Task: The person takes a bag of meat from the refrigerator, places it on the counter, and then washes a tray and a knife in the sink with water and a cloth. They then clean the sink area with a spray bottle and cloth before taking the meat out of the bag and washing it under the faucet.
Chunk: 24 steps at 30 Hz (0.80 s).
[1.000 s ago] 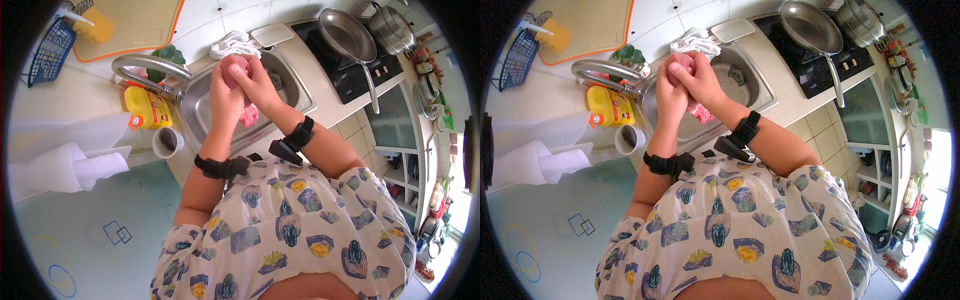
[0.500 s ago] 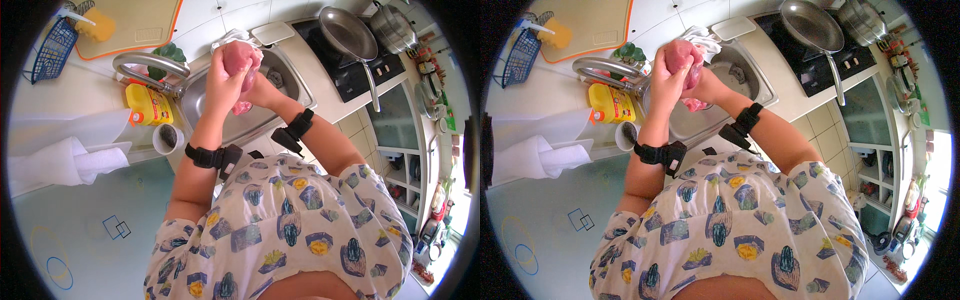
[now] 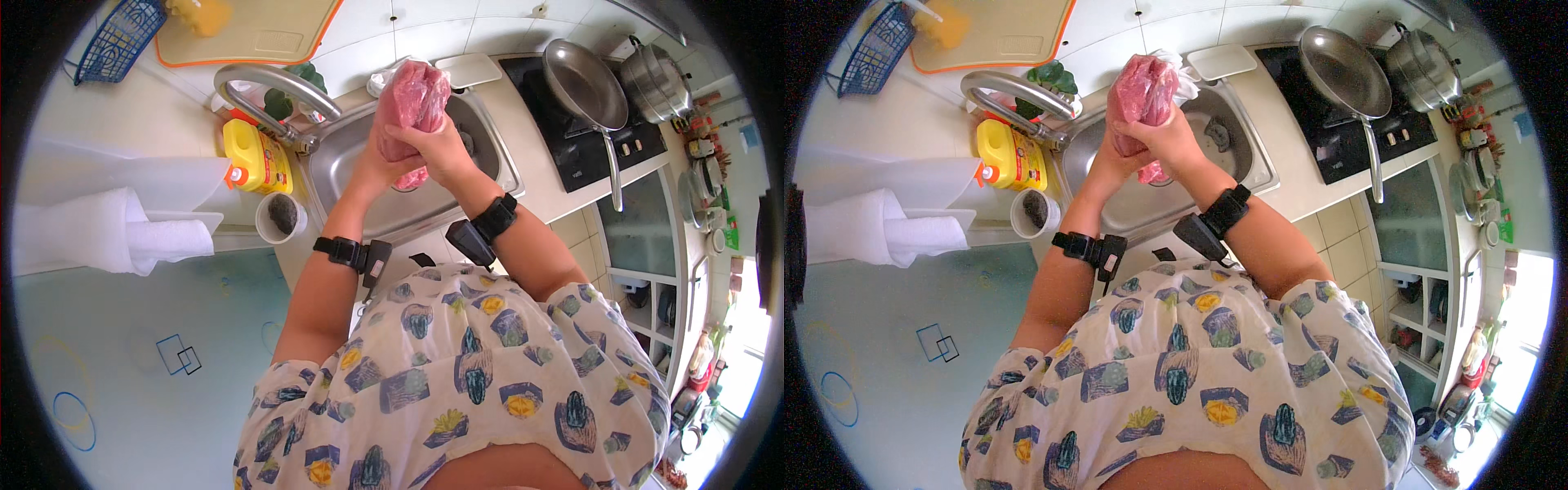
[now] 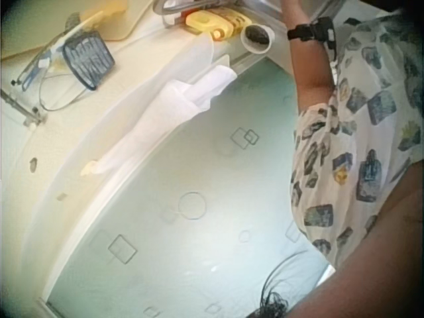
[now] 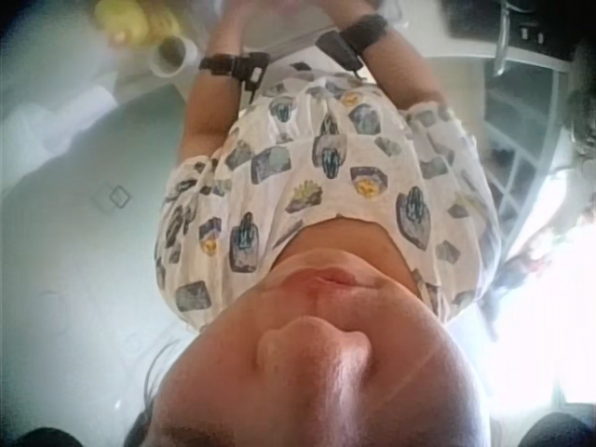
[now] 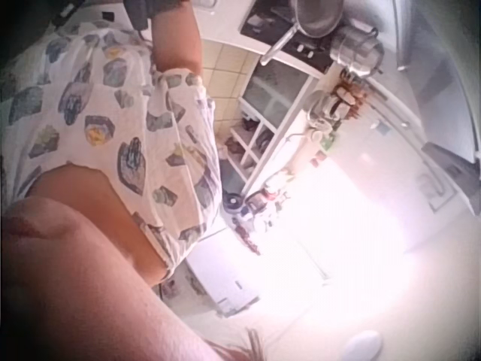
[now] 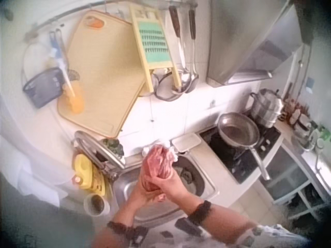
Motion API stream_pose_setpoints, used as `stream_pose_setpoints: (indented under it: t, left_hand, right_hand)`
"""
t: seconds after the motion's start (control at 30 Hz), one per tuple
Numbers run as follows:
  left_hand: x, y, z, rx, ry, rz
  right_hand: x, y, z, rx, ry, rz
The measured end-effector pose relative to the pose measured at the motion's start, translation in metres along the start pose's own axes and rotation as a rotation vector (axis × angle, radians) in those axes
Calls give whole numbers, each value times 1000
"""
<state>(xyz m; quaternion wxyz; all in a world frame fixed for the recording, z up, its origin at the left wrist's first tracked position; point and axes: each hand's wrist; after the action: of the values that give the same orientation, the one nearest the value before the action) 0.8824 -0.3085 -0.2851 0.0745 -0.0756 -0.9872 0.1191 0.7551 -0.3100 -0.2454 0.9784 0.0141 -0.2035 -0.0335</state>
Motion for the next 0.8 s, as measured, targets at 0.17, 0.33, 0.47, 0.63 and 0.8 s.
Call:
stream_pose_setpoints:
  t: [0.17,0.33,0.47,0.63,0.8]
  left_hand:
    - [-19,4,-15,-241,-102,69]
    - [-23,17,16,-196,-430,158]
    - [-19,16,30,-7,-503,84]
    - [4,13,1,-35,-300,-186]
    - [23,-4,-7,-108,-250,-235]
  right_hand:
    - [15,9,15,166,-146,4]
    - [21,12,14,174,-294,102]
    - [22,10,17,132,-288,133]
    - [4,-3,11,103,-183,51]
    - [-18,-14,-14,40,-126,-126]
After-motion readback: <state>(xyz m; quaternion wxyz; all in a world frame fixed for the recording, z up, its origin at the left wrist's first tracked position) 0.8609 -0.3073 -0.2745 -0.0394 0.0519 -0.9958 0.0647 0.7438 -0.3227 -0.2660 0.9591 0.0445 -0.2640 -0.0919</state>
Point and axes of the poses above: each hand's wrist, its own y-axis away from the middle knuckle, its own x-axis out of the palm, z = x × y, and after that the axes turned 11 degrees about -z, right-handed
